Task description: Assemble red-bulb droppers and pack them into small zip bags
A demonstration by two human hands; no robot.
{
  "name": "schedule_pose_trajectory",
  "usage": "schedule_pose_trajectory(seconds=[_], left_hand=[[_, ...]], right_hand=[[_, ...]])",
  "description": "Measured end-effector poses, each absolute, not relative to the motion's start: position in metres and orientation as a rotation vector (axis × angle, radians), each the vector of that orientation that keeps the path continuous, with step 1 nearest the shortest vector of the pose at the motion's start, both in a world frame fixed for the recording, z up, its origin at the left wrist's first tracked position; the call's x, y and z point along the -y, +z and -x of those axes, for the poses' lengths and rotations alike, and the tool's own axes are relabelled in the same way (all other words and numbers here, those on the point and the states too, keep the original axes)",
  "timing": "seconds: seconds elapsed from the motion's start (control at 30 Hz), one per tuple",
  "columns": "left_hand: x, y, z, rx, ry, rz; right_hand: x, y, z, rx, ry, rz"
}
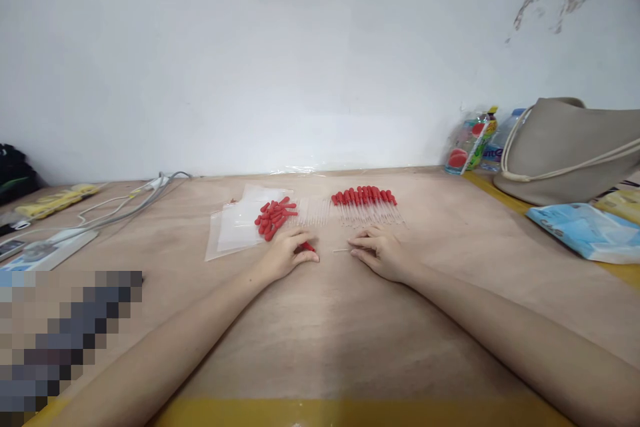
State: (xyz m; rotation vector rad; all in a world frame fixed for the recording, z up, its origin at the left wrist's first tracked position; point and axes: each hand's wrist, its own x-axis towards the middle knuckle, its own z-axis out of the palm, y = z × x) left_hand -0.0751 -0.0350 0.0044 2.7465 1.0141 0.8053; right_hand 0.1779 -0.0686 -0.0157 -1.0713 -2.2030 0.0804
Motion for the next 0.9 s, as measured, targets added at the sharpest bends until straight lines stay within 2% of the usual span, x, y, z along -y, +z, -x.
schedule_pose_trajectory(seconds=[0.13, 0.37, 0.5, 0.9], left_hand=[[0.032, 0.007, 0.080, -0.945, 0.698, -2.691], [0.038, 0.004, 0.077, -0.892, 0.832, -2.620], [0.046, 0.003, 0.068, -1.038, 0.941, -2.507], [0.053, -0.002, 0.057, -0.945, 0.880, -2.194]], right_hand=[[0.069, -0.016, -0.178, 2.205, 0.106, 1.073], [0.071, -0.012, -0.175, 2.236, 0.097, 1.020], [0.075, -0.009, -0.171, 2.097, 0.084, 1.088], [0.081, -0.008, -0.156, 2.059, 0.082, 1.082]])
